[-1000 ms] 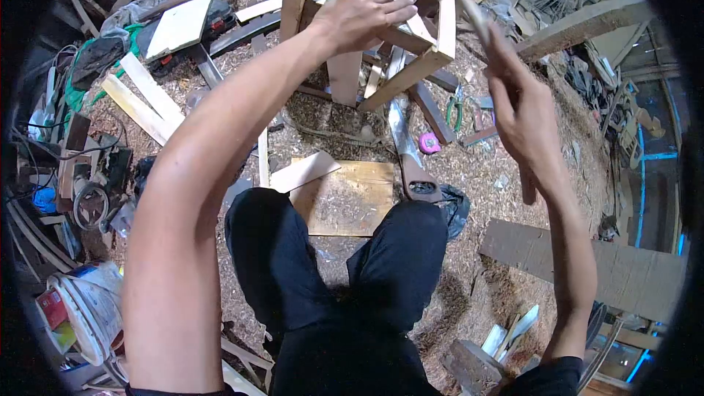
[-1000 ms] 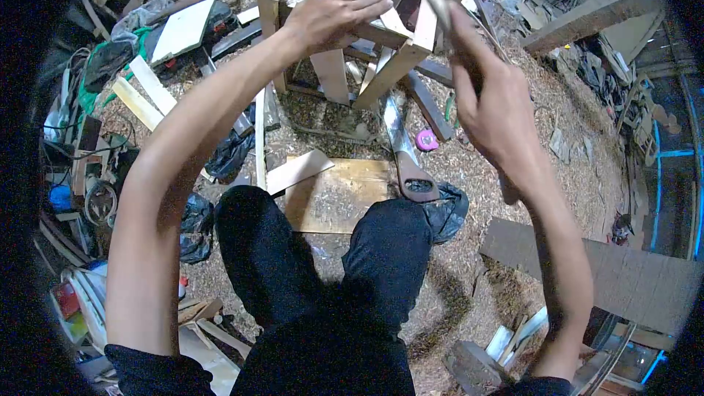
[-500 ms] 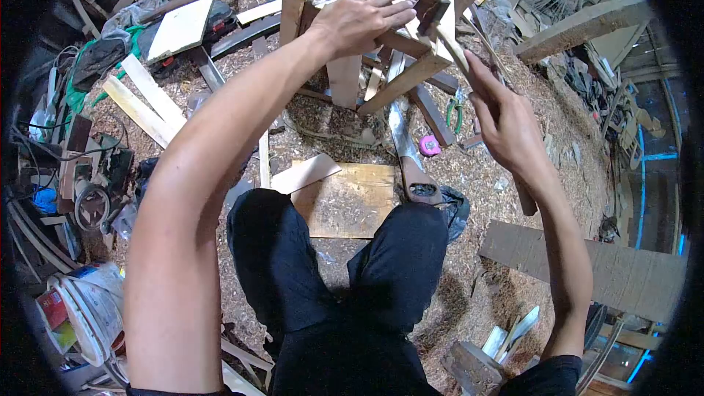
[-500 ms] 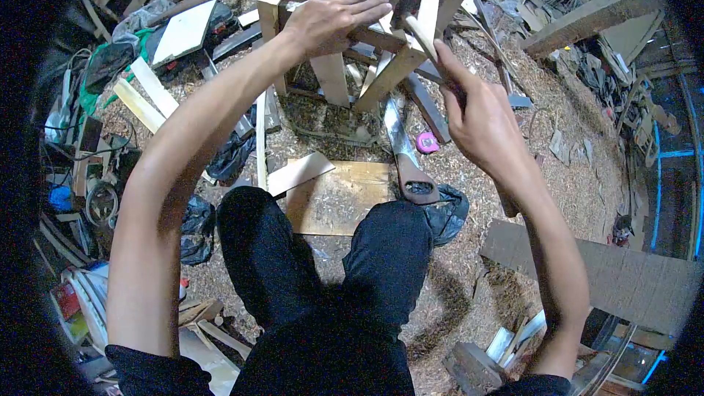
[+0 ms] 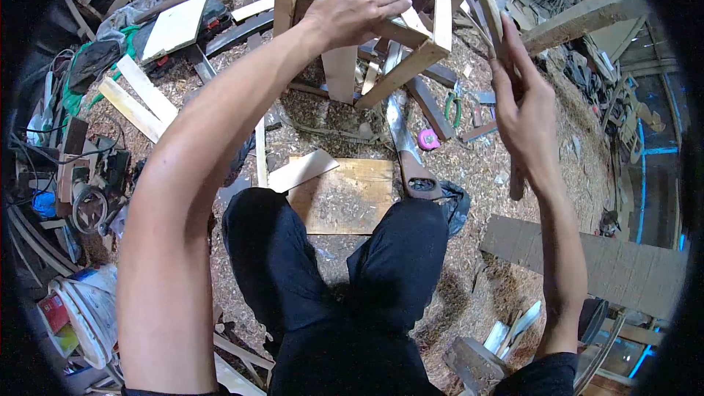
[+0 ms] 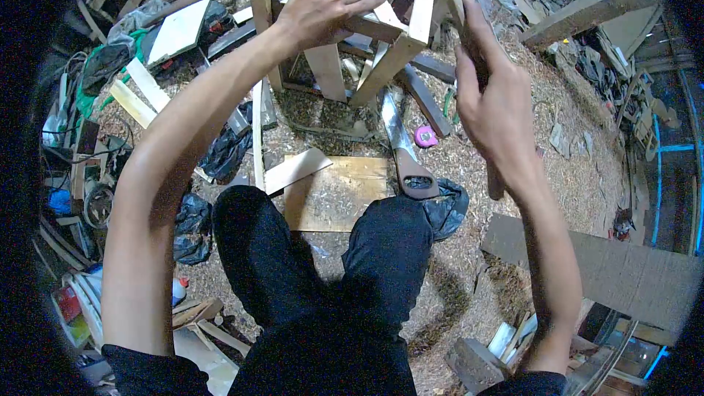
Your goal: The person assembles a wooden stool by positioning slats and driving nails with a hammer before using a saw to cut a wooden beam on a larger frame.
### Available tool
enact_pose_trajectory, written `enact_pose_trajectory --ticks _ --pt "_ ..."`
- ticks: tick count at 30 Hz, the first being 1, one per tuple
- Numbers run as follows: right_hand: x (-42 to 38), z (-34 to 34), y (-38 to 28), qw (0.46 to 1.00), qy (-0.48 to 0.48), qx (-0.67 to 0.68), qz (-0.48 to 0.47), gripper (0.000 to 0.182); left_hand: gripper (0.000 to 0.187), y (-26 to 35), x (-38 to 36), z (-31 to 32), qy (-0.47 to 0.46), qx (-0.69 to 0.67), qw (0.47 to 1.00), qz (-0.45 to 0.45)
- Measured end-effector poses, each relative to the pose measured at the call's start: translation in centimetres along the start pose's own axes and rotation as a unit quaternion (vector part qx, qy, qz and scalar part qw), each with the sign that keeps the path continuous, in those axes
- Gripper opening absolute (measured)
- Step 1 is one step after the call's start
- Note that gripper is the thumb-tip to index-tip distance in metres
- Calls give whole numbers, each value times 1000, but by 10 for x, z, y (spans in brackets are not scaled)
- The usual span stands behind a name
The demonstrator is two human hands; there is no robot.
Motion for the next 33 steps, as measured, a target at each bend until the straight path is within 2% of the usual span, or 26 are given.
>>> enact_pose_trajectory --ticks 1,2,4,6,7,8,10,12,14,15,19,20,22,25,26,28,29,30,32,33 --pt "0 10 8 990 44 5 -136 54 66 -1 1 -1 -6 21 1000 2" --pt "5 29 31 986 -64 -113 -108 54 67 -2 2 -3 -12 43 999 3" --pt "5 25 26 986 -106 -124 -46 55 69 -1 5 -8 -15 14 1000 -7" --pt "-1 15 11 989 -86 -119 -29 56 69 -3 1 -6 -33 21 999 -5" --pt "-2 11 11 991 -66 -118 -7 58 68 -3 3 -2 -10 79 997 7" --pt "-2 13 15 991 -66 -120 -5 58 68 -2 3 3 -9 76 997 6" --pt "-10 2 7 979 82 -14 -186 62 67 -5 1 3 25 26 999 -16" --pt "-17 9 12 969 76 -37 -230 66 65 -4 2 -1 19 73 997 -3" --pt "-25 25 23 960 37 -97 -259 66 58 -5 2 -5 -14 -26 1000 1" --pt "-29 30 18 953 48 -64 -292 64 60 -8 0 -10 55 -67 996 -24" --pt "-26 36 27 972 52 -2 -230 62 60 -7 1 -6 73 -72 995 -7" --pt "-24 41 27 955 75 1 -286 63 60 -6 0 -7 76 -49 996 2" --pt "-12 56 49 969 -5 -93 -227 65 56 -11 3 -16 96 -134 986 24" --pt "-11 50 55 978 27 -87 -189 66 61 -14 4 -11 83 -132 988 15" --pt "-14 51 54 978 25 -85 -187 66 63 -12 2 -7 78 -136 988 13" --pt "-22 42 46 968 62 -33 -241 65 67 -12 3 -12 64 -136 988 18" --pt "-21 45 45 966 37 -23 -254 79 70 -12 2 -14 50 -134 989 22" --pt "-11 55 60 979 -12 -50 -195 78 70 -8 2 -14 51 -133 990 24" --pt "-4 54 64 983 -16 -84 -161 73 59 -4 1 -7 59 -87 994 -27" --pt "-3 49 58 983 -9 -84 -166 73 78 -5 -1 0 36 -41 998 -20"
Point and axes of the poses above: each hand's wrist, its own x-axis towards the middle knuckle, its own z-axis out of the palm, y = z × x, the point moved 6 cm from there along x, towards the middle knuckle, and after that the axes turned 9 degrees about z, right-handed, at the moved point
